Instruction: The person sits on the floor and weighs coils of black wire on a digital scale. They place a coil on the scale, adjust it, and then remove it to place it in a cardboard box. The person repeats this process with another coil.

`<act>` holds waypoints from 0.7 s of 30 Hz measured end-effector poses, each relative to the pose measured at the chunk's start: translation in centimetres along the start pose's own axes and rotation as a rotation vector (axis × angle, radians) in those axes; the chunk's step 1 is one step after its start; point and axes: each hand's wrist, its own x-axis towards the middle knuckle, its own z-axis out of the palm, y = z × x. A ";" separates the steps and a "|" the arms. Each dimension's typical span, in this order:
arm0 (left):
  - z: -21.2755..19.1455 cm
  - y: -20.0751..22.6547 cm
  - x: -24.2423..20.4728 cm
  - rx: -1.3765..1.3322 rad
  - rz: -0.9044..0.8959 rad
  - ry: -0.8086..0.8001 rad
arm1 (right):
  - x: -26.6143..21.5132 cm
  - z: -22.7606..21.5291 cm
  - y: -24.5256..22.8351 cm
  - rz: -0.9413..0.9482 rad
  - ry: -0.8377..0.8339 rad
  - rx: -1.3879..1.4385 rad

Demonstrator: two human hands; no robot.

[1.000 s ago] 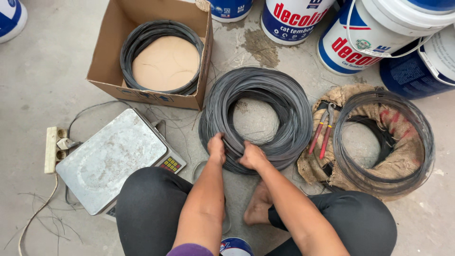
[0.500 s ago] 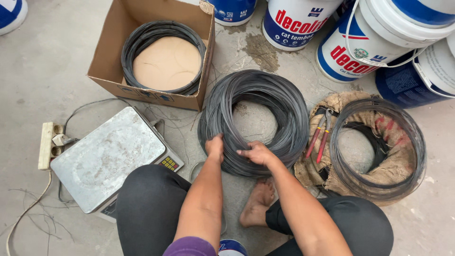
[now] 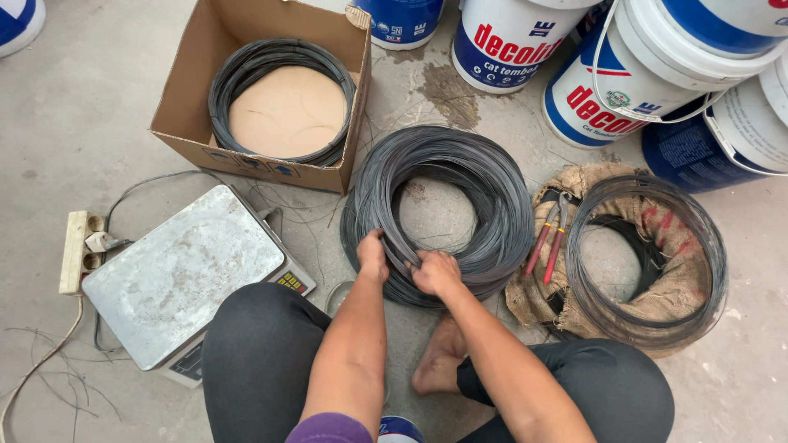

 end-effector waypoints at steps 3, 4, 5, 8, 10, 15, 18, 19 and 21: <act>0.4 3.0 -6.8 -0.181 -0.070 -0.077 | -0.5 -0.2 0.1 0.012 -0.135 0.149; 0.4 3.2 -7.0 -0.181 -0.064 -0.077 | -0.4 -0.5 0.0 0.008 -0.132 0.151; 0.3 3.3 -7.2 -0.173 -0.056 -0.120 | -0.3 -0.7 -0.1 0.028 -0.139 0.150; 0.3 1.4 -3.2 -0.100 0.018 -0.093 | 1.2 0.2 0.9 0.021 -0.116 0.151; 0.2 1.2 -2.3 -0.036 0.086 -0.025 | 2.1 0.8 1.5 -0.009 -0.082 0.151; 1.4 4.8 -9.5 -0.150 -0.083 -0.114 | 3.0 1.7 2.8 -0.064 -0.027 0.184; 0.9 3.2 -4.9 -0.176 -0.111 -0.081 | 4.6 3.5 4.2 -0.108 -0.046 0.179; 1.0 3.8 -6.1 -0.179 -0.111 -0.082 | 3.5 2.9 3.5 -0.109 -0.045 0.176; 1.2 4.9 -8.6 -0.114 -0.072 -0.062 | 1.2 1.8 2.0 -0.100 -0.043 0.151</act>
